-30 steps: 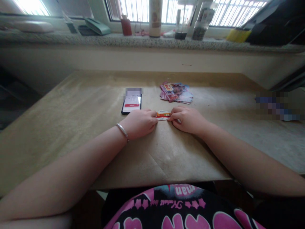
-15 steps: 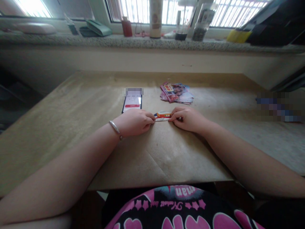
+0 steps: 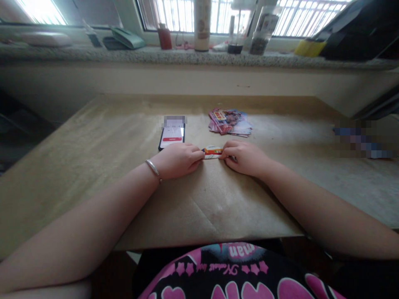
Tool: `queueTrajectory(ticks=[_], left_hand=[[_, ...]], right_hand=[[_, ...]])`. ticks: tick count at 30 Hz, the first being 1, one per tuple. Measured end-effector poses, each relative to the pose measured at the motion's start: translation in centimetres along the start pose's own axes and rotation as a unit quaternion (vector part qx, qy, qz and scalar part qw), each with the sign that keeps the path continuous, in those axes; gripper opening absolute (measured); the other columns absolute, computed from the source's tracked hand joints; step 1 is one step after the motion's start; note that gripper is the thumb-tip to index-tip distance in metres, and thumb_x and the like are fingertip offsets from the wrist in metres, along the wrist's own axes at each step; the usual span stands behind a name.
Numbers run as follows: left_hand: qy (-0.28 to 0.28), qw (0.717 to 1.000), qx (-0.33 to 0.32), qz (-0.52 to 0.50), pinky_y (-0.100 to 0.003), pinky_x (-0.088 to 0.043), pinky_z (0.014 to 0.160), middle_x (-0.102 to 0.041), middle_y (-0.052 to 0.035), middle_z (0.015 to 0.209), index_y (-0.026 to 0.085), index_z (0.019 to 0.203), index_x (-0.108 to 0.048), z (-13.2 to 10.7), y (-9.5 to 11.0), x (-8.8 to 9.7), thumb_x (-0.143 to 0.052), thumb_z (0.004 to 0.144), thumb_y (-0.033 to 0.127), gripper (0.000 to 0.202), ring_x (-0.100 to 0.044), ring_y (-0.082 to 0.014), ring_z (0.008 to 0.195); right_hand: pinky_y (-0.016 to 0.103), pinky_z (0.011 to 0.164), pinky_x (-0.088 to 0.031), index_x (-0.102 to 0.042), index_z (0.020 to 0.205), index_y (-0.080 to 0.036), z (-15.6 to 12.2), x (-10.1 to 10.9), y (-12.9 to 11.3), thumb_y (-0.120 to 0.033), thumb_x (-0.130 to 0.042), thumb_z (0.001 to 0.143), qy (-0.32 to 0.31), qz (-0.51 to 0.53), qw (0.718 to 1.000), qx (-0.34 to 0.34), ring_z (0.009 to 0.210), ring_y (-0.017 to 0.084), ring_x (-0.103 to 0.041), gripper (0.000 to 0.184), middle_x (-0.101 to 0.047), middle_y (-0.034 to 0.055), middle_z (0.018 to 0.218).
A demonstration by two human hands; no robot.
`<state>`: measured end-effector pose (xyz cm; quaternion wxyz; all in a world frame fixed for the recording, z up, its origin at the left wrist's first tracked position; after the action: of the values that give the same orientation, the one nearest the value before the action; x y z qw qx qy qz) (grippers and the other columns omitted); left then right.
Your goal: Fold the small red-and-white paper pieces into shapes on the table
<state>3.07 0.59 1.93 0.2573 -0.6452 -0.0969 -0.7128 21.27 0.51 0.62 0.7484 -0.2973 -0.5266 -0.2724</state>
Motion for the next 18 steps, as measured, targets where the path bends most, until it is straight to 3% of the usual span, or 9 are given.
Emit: queueTrajectory(ticks=[3, 9, 18], left_hand=[[0.001, 1.0, -0.016, -0.009, -0.027, -0.048, 0.069, -0.064, -0.0069, 0.088, 0.017, 0.101, -0.064, -0.02, -0.01, -0.02, -0.043, 0.089, 0.024, 0.025, -0.061, -0.0159, 0.078], [-0.008, 1.0, -0.018, -0.012, -0.029, -0.049, 0.074, -0.065, -0.0089, 0.091, 0.015, 0.091, -0.068, 0.2, 0.26, -0.01, -0.044, 0.089, 0.022, 0.025, -0.061, -0.0174, 0.082], [0.008, 0.999, -0.039, 0.011, -0.027, -0.047, 0.066, -0.065, -0.0068, 0.086, 0.015, 0.086, -0.067, -0.08, 0.29, 0.08, -0.044, 0.089, 0.023, 0.025, -0.06, -0.0152, 0.076]], right_hand=[[0.027, 0.073, -0.042, -0.07, 0.086, -0.02, -0.02, -0.07, 0.15, -0.018, -0.051, 0.08, 0.003, 0.01, 1.0, 0.001, 0.082, 0.017, -0.058, 0.02, -0.065, 0.0052, 0.089], [0.027, 0.073, -0.042, -0.07, 0.086, -0.02, -0.02, -0.02, 0.14, -0.018, -0.051, 0.08, 0.004, 0.015, 1.0, 0.005, 0.082, 0.017, -0.059, 0.02, -0.065, 0.0049, 0.09], [0.027, 0.073, -0.042, -0.07, 0.085, -0.02, -0.01, -0.01, 0.17, -0.019, -0.05, 0.08, 0.003, 0.015, 1.0, 0.006, 0.081, 0.017, -0.058, 0.02, -0.065, 0.0055, 0.09]])
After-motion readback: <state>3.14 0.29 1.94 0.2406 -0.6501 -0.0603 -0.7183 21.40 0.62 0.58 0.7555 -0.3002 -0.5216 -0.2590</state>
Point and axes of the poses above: each hand's wrist, its own z-axis towards the middle knuckle, its own x-axis out of the back of the hand, y = z × x, the point moved 4 cm from there along z, towards the middle knuckle
